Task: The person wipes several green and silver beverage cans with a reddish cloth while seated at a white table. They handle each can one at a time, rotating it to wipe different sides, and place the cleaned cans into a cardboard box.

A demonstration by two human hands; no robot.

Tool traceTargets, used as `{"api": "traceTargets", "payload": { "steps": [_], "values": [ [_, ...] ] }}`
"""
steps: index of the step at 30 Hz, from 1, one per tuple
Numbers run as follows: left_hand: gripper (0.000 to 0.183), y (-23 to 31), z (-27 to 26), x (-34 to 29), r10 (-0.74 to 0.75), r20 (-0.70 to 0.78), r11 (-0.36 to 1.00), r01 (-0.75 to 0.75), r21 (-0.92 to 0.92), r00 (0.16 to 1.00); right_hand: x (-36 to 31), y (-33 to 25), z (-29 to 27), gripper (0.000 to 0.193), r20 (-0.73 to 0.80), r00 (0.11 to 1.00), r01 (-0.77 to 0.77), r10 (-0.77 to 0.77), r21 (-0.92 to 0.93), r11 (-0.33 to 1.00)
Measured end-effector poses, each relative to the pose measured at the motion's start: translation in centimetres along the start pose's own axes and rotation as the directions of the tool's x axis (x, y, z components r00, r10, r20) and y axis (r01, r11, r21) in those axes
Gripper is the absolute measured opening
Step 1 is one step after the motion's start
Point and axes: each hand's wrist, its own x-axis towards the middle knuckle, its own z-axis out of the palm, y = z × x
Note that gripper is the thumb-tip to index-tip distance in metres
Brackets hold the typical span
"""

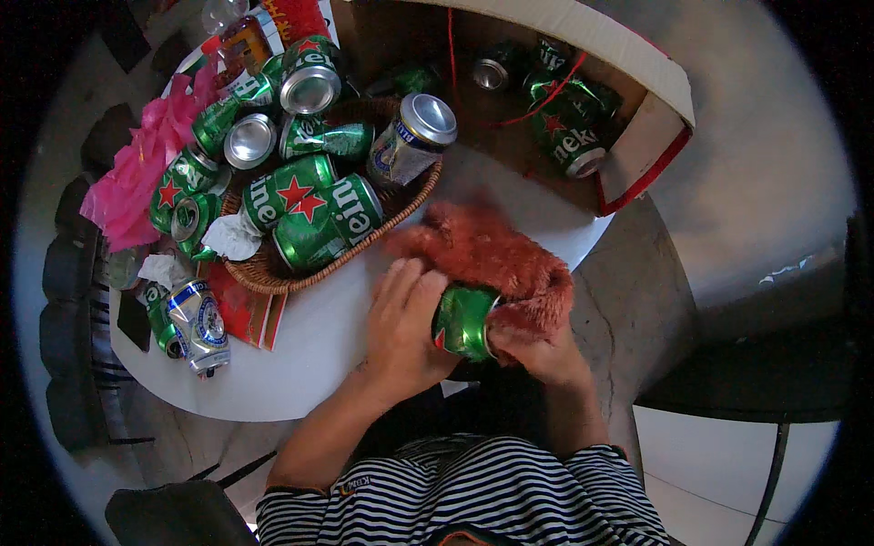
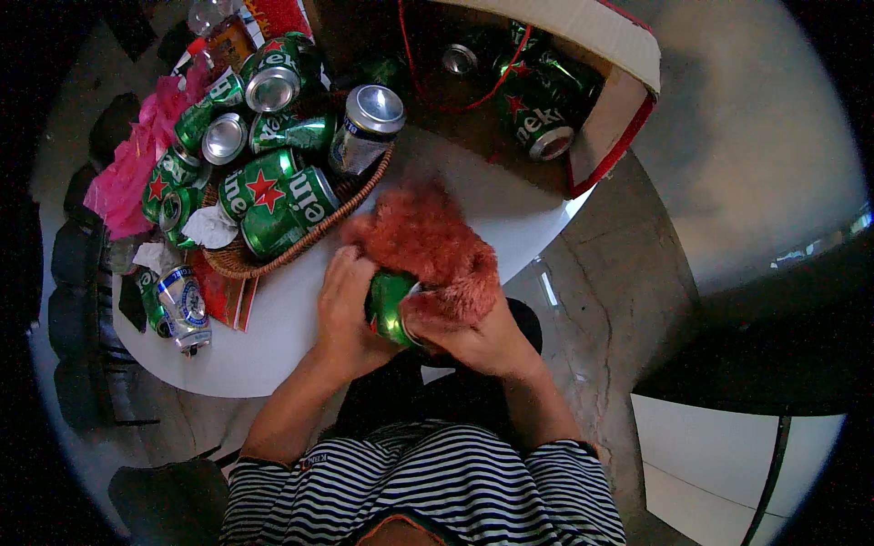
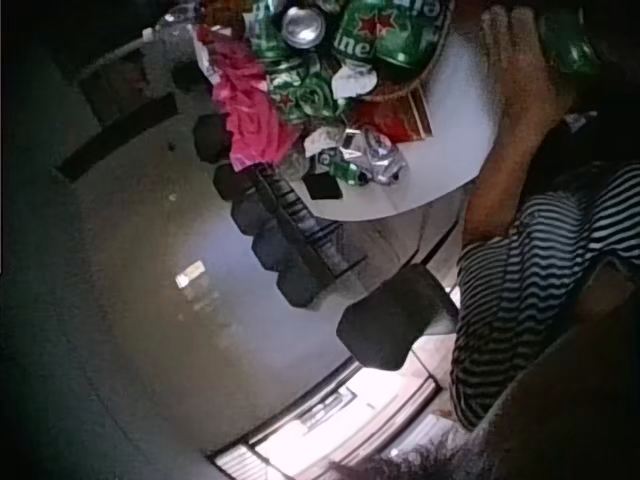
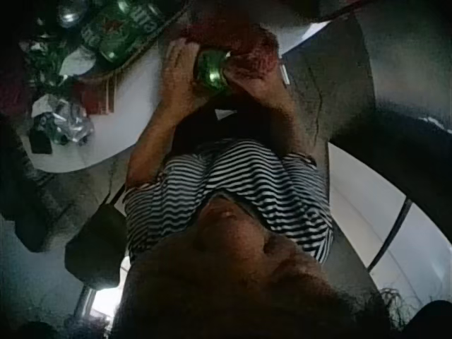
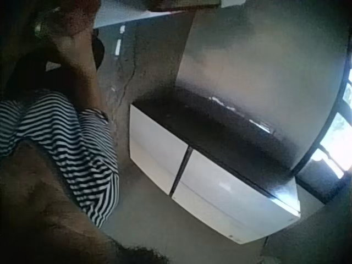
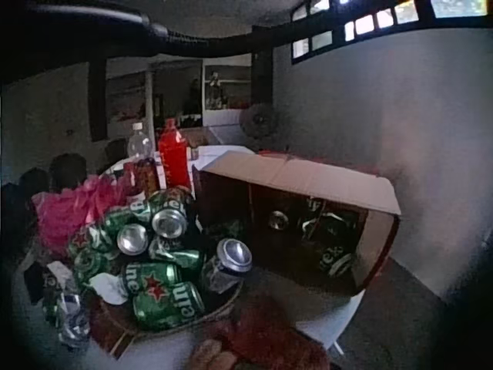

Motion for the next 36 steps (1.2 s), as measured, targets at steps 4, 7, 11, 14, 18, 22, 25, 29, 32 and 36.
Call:
{"api": "traceTargets", "payload": {
  "steps": [4,7,11,14,18,22,25,29,32,36],
  "values": [
    [0.059,1.2,-0.8,1.6,0.087,0.033,0.953,-0.073,-0.295,0.996,0.7,2.3,-2.0,0.028,-0.328,0.923,-0.091,0.2,0.32,0.943],
    [0.059,1.9,-0.8,0.2,-0.433,0.27,0.576,0.495,-0.651,0.86,0.9,2.5,-1.8,0.026,-0.462,0.859,-0.035,0.22,0.375,0.926],
    [0.064,1.3,-0.1,-0.1,-0.319,0.189,0.364,0.304,-0.88,0.929,-1.5,3.5,-1.5,0.041,-0.045,0.994,0.088,-0.095,-0.136,0.987],
    [0.06,-0.2,-0.1,-1.7,-0.133,0.258,0.516,0.289,-0.806,0.957,-1.8,3.6,-0.6,0.057,0.117,0.925,0.375,-0.361,-0.422,0.825],
    [0.055,0.3,0.4,-0.3,-0.129,0.238,0.717,0.257,-0.648,0.963,-1.6,2.9,-0.8,0.065,-0.083,0.992,-0.049,0.095,0.439,0.897],
    [0.044,1.1,-0.4,0.5,-0.16,0.158,0.89,0.212,-0.404,0.974,-2.0,1.2,-3.2,0.064,-0.102,0.924,-0.254,0.369,0.558,0.79],
    [0.036,1.2,-0.2,0.6,-0.181,0.191,0.896,0.241,-0.373,0.965,-0.3,-0.1,-4.9,0.056,-0.16,0.895,-0.251,0.416,0.589,0.768],
    [0.031,1.5,0.1,0.6,-0.111,0.184,0.919,0.171,-0.356,0.977,6.6,-2.4,-6.9,0.052,0.031,0.939,-0.182,0.343,0.89,0.418],
    [0.028,1.8,-0.4,0.9,-0.181,0.205,0.882,0.251,-0.4,0.962,11.2,-2.2,-7.4,0.04,-0.392,0.907,0.187,0.152,0.7,0.689],
    [0.028,1.4,-0.2,0.8,-0.23,0.164,0.859,0.28,-0.428,0.959,8.4,2.1,-7.5,0.029,-0.102,0.982,-0.034,0.156,0.723,0.69]
  ]
}}
